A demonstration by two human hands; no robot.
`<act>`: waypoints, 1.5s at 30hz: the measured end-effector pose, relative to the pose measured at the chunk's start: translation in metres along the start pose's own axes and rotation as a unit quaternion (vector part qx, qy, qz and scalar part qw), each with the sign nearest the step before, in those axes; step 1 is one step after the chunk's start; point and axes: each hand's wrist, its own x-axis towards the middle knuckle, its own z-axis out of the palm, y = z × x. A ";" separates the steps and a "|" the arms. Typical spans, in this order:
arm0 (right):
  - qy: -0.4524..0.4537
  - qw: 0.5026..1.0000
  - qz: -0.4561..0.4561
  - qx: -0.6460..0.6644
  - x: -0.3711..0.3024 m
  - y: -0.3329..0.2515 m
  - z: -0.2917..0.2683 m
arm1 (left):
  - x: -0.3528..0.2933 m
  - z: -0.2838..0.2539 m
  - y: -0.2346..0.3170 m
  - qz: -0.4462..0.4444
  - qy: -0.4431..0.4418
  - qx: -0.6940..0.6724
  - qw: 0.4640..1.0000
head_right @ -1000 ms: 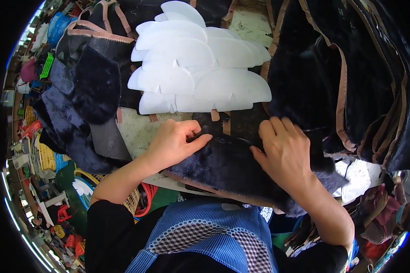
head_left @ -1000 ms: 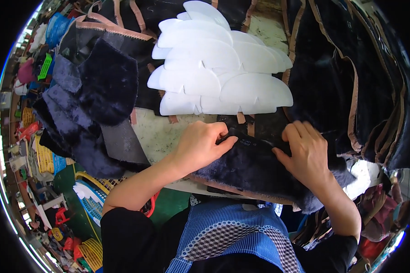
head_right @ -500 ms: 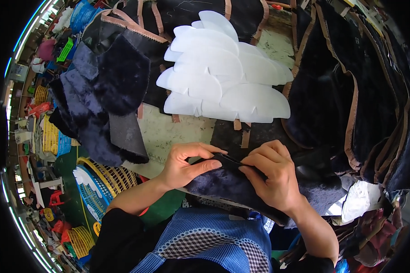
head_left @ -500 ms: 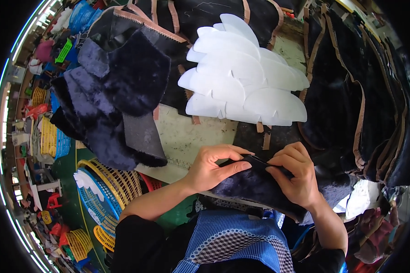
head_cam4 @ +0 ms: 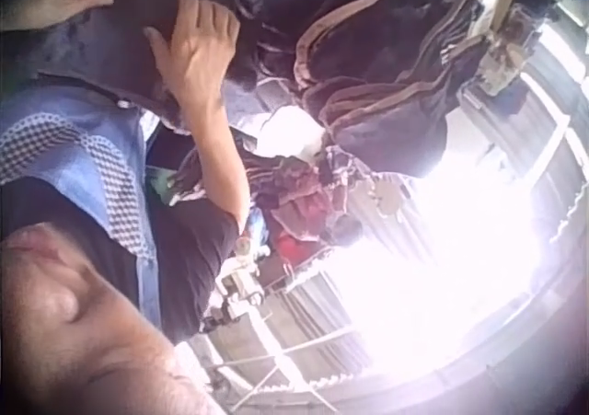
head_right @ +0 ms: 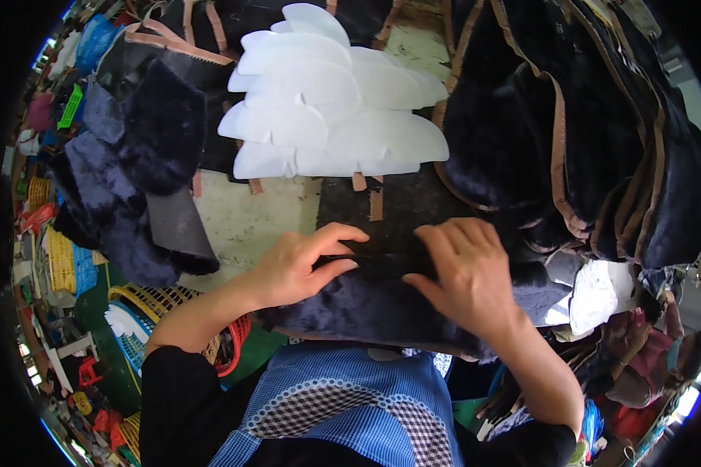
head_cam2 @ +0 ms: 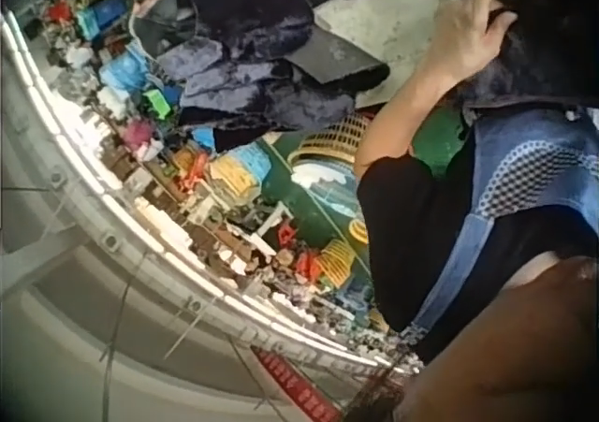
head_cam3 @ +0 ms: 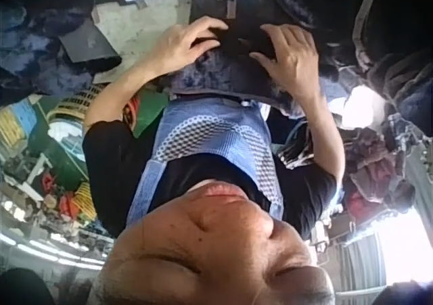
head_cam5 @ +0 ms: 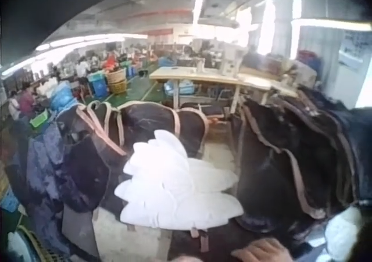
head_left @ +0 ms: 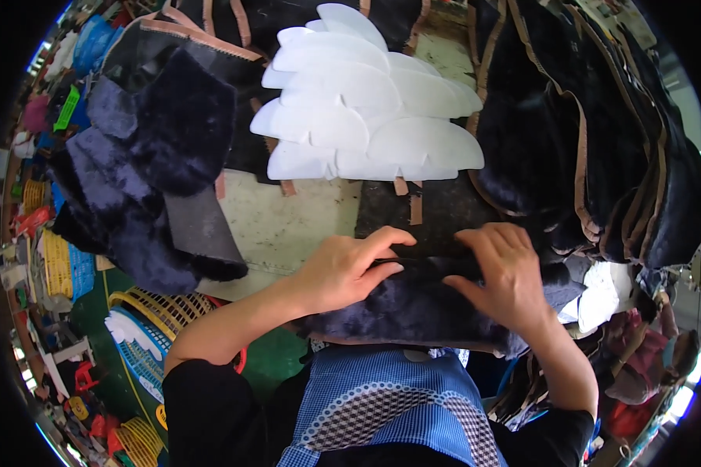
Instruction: Align and stack shoe upper components with foam padding.
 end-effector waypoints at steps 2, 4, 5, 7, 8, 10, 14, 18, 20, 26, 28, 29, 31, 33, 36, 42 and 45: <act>-0.029 0.999 -0.006 -0.028 -0.012 0.012 -0.008 | -0.002 0.008 -0.002 0.035 0.029 -0.021 0.999; -0.067 0.997 -0.023 -0.041 -0.016 0.014 -0.012 | 0.000 0.013 -0.003 0.094 0.090 0.030 0.991; -0.069 0.996 -0.020 -0.044 -0.016 0.012 -0.013 | -0.002 0.013 -0.004 0.096 0.090 0.026 0.991; -0.085 0.996 0.011 0.008 -0.016 0.008 -0.013 | -0.006 0.012 -0.009 0.135 0.052 0.105 0.984; -0.086 0.996 0.017 0.019 -0.015 0.011 -0.012 | -0.005 0.014 -0.010 0.167 0.082 0.147 0.972; -0.114 0.992 0.041 0.017 -0.011 0.014 -0.009 | -0.008 0.014 -0.007 0.154 0.075 0.163 0.972; -0.175 0.980 0.095 0.013 0.001 0.021 -0.006 | -0.009 0.014 -0.004 0.121 0.061 0.191 0.972; -0.191 0.976 0.105 -0.003 0.005 0.023 0.002 | -0.007 0.011 0.007 0.078 0.017 0.183 0.980; -0.200 0.972 0.106 -0.055 0.005 0.021 0.004 | 0.003 0.008 0.017 0.167 0.052 0.272 0.946; -0.246 0.938 0.152 -0.193 0.013 0.028 -0.018 | 0.027 0.034 0.015 0.267 -0.086 0.255 0.925; -0.119 0.982 0.084 -0.120 -0.014 0.047 -0.027 | 0.026 0.035 0.018 0.260 -0.090 0.257 0.926; -0.121 0.981 0.088 -0.123 -0.021 0.052 -0.029 | 0.028 0.035 0.020 0.255 -0.097 0.267 0.924; -0.115 0.981 0.149 -0.046 -0.031 0.059 -0.029 | 0.031 0.035 0.023 0.251 -0.104 0.275 0.922; -0.124 0.976 0.175 -0.039 -0.029 0.060 -0.029 | 0.036 0.038 0.024 0.261 -0.101 0.306 0.910; -0.151 0.961 0.231 -0.028 -0.021 0.063 -0.030 | 0.044 0.043 0.026 0.260 -0.089 0.310 0.910; -0.168 0.949 0.266 0.032 -0.015 0.080 -0.025 | 0.059 0.056 0.030 0.213 -0.111 0.327 0.914; -0.163 0.946 0.272 0.061 -0.015 0.083 -0.022 | 0.067 0.058 0.029 0.212 -0.116 0.342 0.908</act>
